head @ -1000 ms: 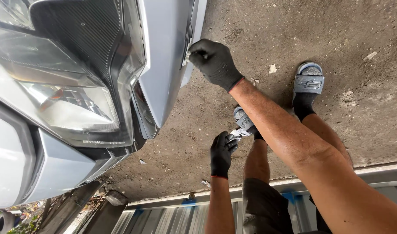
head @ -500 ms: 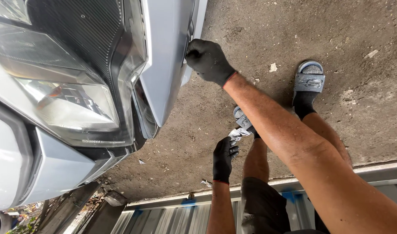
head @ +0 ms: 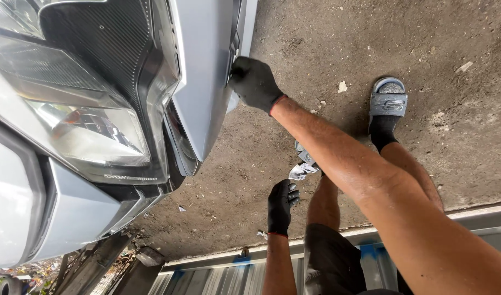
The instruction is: The person cleans the front bumper and headlight area of a silver car using a white cloth. They wipe the surface around the fog light and the lower grille section while wearing black gloves.
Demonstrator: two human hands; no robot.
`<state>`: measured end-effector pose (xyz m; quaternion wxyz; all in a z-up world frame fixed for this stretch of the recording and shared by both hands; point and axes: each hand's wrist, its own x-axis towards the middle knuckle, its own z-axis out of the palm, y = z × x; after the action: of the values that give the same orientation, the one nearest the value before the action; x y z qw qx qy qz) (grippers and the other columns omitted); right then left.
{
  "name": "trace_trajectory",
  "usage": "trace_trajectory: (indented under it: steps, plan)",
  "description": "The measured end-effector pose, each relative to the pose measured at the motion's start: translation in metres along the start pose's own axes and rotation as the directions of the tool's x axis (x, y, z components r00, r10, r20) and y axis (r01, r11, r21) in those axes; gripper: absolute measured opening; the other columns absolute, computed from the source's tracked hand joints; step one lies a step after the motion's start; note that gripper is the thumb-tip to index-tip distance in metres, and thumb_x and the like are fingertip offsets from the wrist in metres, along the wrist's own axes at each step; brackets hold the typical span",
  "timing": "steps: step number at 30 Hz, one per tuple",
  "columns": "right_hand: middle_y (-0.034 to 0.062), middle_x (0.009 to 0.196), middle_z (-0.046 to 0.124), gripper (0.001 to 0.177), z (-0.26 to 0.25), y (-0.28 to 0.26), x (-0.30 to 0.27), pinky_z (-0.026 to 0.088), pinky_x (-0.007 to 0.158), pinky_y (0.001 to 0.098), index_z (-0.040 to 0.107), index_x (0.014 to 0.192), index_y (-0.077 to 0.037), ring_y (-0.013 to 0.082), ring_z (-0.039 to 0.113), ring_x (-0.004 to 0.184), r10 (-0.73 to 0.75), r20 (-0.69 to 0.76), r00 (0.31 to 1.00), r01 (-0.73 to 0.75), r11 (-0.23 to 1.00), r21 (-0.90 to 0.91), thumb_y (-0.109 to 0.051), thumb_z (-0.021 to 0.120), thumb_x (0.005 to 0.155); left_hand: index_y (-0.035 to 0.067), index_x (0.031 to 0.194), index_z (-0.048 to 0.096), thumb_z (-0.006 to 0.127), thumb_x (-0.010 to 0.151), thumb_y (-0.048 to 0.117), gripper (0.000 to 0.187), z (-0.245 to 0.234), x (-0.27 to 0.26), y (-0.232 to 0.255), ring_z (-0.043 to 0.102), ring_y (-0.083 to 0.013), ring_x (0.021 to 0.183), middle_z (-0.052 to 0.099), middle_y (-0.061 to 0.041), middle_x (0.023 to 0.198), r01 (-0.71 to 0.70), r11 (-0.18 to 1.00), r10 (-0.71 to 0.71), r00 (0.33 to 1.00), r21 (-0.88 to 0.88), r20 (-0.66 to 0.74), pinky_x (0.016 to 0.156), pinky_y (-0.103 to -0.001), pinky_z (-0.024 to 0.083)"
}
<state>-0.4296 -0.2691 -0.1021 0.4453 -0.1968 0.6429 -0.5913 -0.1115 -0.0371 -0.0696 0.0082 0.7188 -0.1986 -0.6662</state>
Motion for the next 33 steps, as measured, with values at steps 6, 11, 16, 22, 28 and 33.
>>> trace_trajectory:
  steps: [6, 11, 16, 22, 28, 33]
  plan:
    - [0.0054, 0.077, 0.067, 0.003, -0.017, 0.0, -0.016, 0.056, 0.059, 0.0304, 0.067, 0.092, -0.01, 0.0112, 0.064, 0.062, 0.0, 0.107, 0.994, -0.008, 0.997, 0.074, -0.013, 0.065, 0.092, 0.01, 0.125, 0.068, 0.062, 0.099, 0.034, 0.036, -0.009, 0.001, -0.015, 0.071, -0.0205, 0.086, 0.073, -0.008, 0.109, 0.017, 1.0, -0.016, 0.999, 0.019, -0.031, 0.076, -0.035, 0.058]
    - [0.0023, 0.071, 0.064, 0.005, -0.019, -0.014, -0.023, 0.056, 0.056, 0.0322, 0.065, 0.093, -0.01, 0.0111, 0.063, 0.057, 0.119, 0.161, 0.98, -0.14, 0.982, 0.126, -0.015, 0.062, 0.094, 0.01, 0.125, 0.067, 0.065, 0.099, 0.032, 0.034, -0.004, -0.001, -0.02, 0.07, -0.0207, 0.086, 0.073, -0.007, 0.107, 0.031, 0.999, -0.031, 0.999, 0.007, -0.024, 0.077, -0.036, 0.057]
    - [-0.0039, 0.069, 0.057, 0.006, -0.023, -0.007, -0.015, 0.06, 0.058, 0.0367, 0.065, 0.087, -0.012, 0.0097, 0.056, 0.052, 0.304, 0.286, 0.909, -0.408, 0.795, 0.449, -0.015, 0.062, 0.091, 0.01, 0.124, 0.068, 0.064, 0.098, 0.031, 0.033, -0.006, 0.0, -0.02, 0.071, -0.0205, 0.086, 0.073, -0.006, 0.106, 0.041, 0.997, -0.041, 0.999, -0.058, 0.009, 0.077, -0.035, 0.057]
    - [-0.0029, 0.066, 0.048, 0.015, -0.059, -0.008, -0.012, 0.063, 0.068, 0.0433, 0.058, 0.077, -0.013, 0.0121, 0.051, 0.056, 0.251, 0.353, 0.901, -0.432, 0.445, 0.785, -0.012, 0.063, 0.091, 0.01, 0.123, 0.068, 0.064, 0.099, 0.03, 0.032, 0.005, -0.007, 0.006, 0.071, -0.0211, 0.086, 0.074, -0.007, 0.105, -0.037, 0.996, 0.038, 0.999, 0.08, -0.011, 0.075, -0.035, 0.056]
    - [0.0038, 0.08, 0.06, 0.001, -0.102, 0.023, -0.048, 0.06, 0.07, 0.0408, 0.067, 0.091, -0.008, 0.0169, 0.06, 0.064, -0.241, 0.273, 0.931, 0.218, 0.969, 0.112, -0.009, 0.067, 0.09, 0.008, 0.137, 0.059, 0.064, 0.096, 0.037, 0.051, 0.081, -0.03, 0.122, 0.073, -0.0252, 0.093, 0.073, -0.012, 0.112, -0.138, 0.984, 0.154, 0.977, -0.115, 0.145, 0.083, -0.041, 0.059]
    - [0.0126, 0.074, 0.069, 0.017, -0.101, 0.044, -0.112, 0.057, 0.067, 0.04, 0.07, 0.08, -0.006, 0.0276, 0.07, 0.07, -0.091, 0.494, 0.865, 0.284, 0.9, -0.33, -0.02, 0.078, 0.085, 0.003, 0.149, 0.052, 0.045, 0.114, 0.035, 0.049, 0.127, -0.002, 0.179, 0.068, -0.0305, 0.11, 0.066, -0.018, 0.131, -0.412, 0.91, 0.4, 0.831, -0.055, 0.386, 0.094, -0.049, 0.058]
